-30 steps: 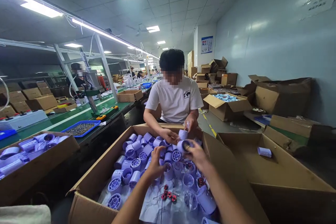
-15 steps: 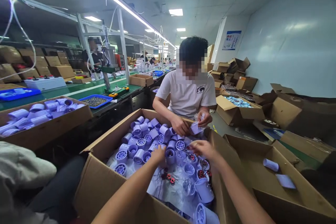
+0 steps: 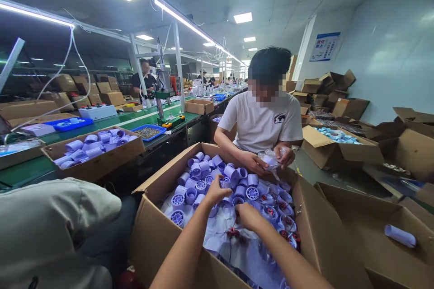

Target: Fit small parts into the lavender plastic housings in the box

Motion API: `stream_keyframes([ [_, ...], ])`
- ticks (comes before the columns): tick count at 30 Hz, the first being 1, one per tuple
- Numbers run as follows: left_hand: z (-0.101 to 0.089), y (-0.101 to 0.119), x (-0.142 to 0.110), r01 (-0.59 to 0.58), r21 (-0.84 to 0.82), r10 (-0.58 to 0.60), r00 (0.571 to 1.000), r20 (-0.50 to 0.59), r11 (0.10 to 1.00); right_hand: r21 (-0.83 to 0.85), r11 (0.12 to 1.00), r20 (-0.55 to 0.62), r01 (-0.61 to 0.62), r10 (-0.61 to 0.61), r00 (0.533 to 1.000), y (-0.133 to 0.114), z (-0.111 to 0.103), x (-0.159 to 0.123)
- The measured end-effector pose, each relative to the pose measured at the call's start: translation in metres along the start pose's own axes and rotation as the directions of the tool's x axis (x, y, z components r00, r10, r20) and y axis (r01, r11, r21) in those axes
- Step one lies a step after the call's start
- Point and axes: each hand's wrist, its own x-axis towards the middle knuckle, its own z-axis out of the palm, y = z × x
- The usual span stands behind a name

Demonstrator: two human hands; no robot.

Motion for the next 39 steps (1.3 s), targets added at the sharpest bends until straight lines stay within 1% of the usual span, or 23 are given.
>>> stream_keyframes([
  [2, -0.002, 0.005, -0.001, -0.027, -0.066, 0.027, 1.000, 0.005, 0.997, 0.053, 0.998, -0.031, 0.015, -0.013, 0.999, -0.003, -0.020, 0.003],
  [3, -0.003, 0.007, -0.001, -0.049, -0.099, 0.048, 0.999, -0.011, 0.994, 0.088, 0.996, -0.052, 0.021, -0.017, 0.999, -0.005, -0.029, 0.004],
  [6, -0.008, 0.012, -0.003, -0.186, -0.161, 0.168, 0.978, -0.122, 0.969, 0.227, 0.974, -0.109, 0.021, 0.004, 0.994, -0.010, -0.050, 0.010],
  [8, -0.009, 0.013, -0.003, -0.283, -0.128, 0.260, 0.950, -0.170, 0.951, 0.331, 0.944, -0.132, 0.010, 0.036, 0.991, -0.013, -0.058, 0.013],
  [11, -0.009, 0.011, -0.004, -0.386, -0.046, 0.375, 0.915, -0.151, 0.921, 0.468, 0.884, -0.165, 0.005, 0.082, 0.983, -0.017, -0.063, 0.015],
  [13, -0.008, 0.009, -0.005, -0.427, -0.024, 0.421, 0.898, -0.125, 0.904, 0.540, 0.842, -0.181, 0.006, 0.109, 0.978, -0.021, -0.063, 0.014],
  [15, -0.008, 0.008, -0.007, -0.440, -0.032, 0.436, 0.895, -0.091, 0.897, 0.595, 0.804, -0.183, 0.006, 0.129, 0.975, -0.026, -0.061, 0.012],
  [18, -0.009, 0.010, -0.011, -0.427, -0.082, 0.427, 0.904, -0.025, 0.900, 0.646, 0.763, -0.172, 0.013, 0.129, 0.977, -0.034, -0.058, 0.008],
  [20, -0.008, 0.012, -0.013, -0.408, -0.132, 0.411, 0.912, 0.000, 0.904, 0.676, 0.737, -0.161, 0.015, 0.128, 0.979, -0.039, -0.056, 0.005],
  [22, -0.008, 0.013, -0.012, -0.350, -0.236, 0.360, 0.933, 0.000, 0.907, 0.708, 0.706, -0.156, 0.013, 0.139, 0.978, -0.042, -0.055, 0.004],
  [23, -0.008, 0.014, -0.011, -0.287, -0.314, 0.303, 0.953, -0.001, 0.905, 0.730, 0.684, -0.152, 0.008, 0.150, 0.977, -0.043, -0.054, 0.003],
  [25, -0.009, 0.017, -0.008, -0.099, -0.479, 0.134, 0.990, 0.039, 0.872, 0.779, 0.627, -0.127, -0.023, 0.193, 0.973, -0.043, -0.054, 0.002],
  [26, -0.010, 0.018, -0.007, 0.006, -0.552, 0.046, 0.996, 0.079, 0.834, 0.800, 0.599, -0.106, -0.046, 0.217, 0.970, -0.042, -0.054, 0.002],
  [27, -0.012, 0.019, -0.007, 0.099, -0.619, -0.028, 0.992, 0.124, 0.779, 0.820, 0.567, -0.080, -0.073, 0.240, 0.967, -0.041, -0.054, 0.002],
  [28, -0.015, 0.021, -0.007, 0.180, -0.677, -0.082, 0.981, 0.175, 0.713, 0.836, 0.540, -0.054, -0.096, 0.255, 0.965, -0.040, -0.054, 0.002],
  [29, -0.017, 0.022, -0.007, 0.241, -0.732, -0.108, 0.968, 0.225, 0.638, 0.846, 0.522, -0.035, -0.107, 0.255, 0.966, -0.040, -0.053, 0.002],
  [31, -0.020, 0.025, -0.008, 0.298, -0.822, -0.096, 0.952, 0.289, 0.484, 0.860, 0.501, -0.018, -0.096, 0.216, 0.976, -0.040, -0.052, 0.001],
  [32, -0.021, 0.025, -0.009, 0.301, -0.851, -0.072, 0.951, 0.300, 0.429, 0.867, 0.492, -0.015, -0.080, 0.188, 0.982, -0.041, -0.051, 0.000],
  [33, -0.021, 0.026, -0.010, 0.292, -0.869, -0.047, 0.953, 0.298, 0.400, 0.874, 0.482, -0.017, -0.062, 0.158, 0.987, -0.042, -0.050, -0.001],
  [34, -0.021, 0.026, -0.011, 0.274, -0.876, -0.026, 0.957, 0.288, 0.397, 0.881, 0.471, -0.019, -0.046, 0.132, 0.991, -0.044, -0.049, -0.002],
  [35, -0.020, 0.026, -0.012, 0.259, -0.871, -0.010, 0.960, 0.280, 0.418, 0.888, 0.459, -0.021, -0.032, 0.109, 0.994, -0.046, -0.048, -0.003],
  [37, -0.016, 0.027, -0.015, 0.257, -0.825, 0.006, 0.954, 0.301, 0.504, 0.902, 0.432, -0.026, -0.008, 0.074, 0.997, -0.050, -0.046, -0.005],
  [39, -0.013, 0.027, -0.019, 0.276, -0.755, 0.026, 0.932, 0.361, 0.596, 0.917, 0.399, -0.031, 0.010, 0.047, 0.998, -0.053, -0.043, -0.008],
])
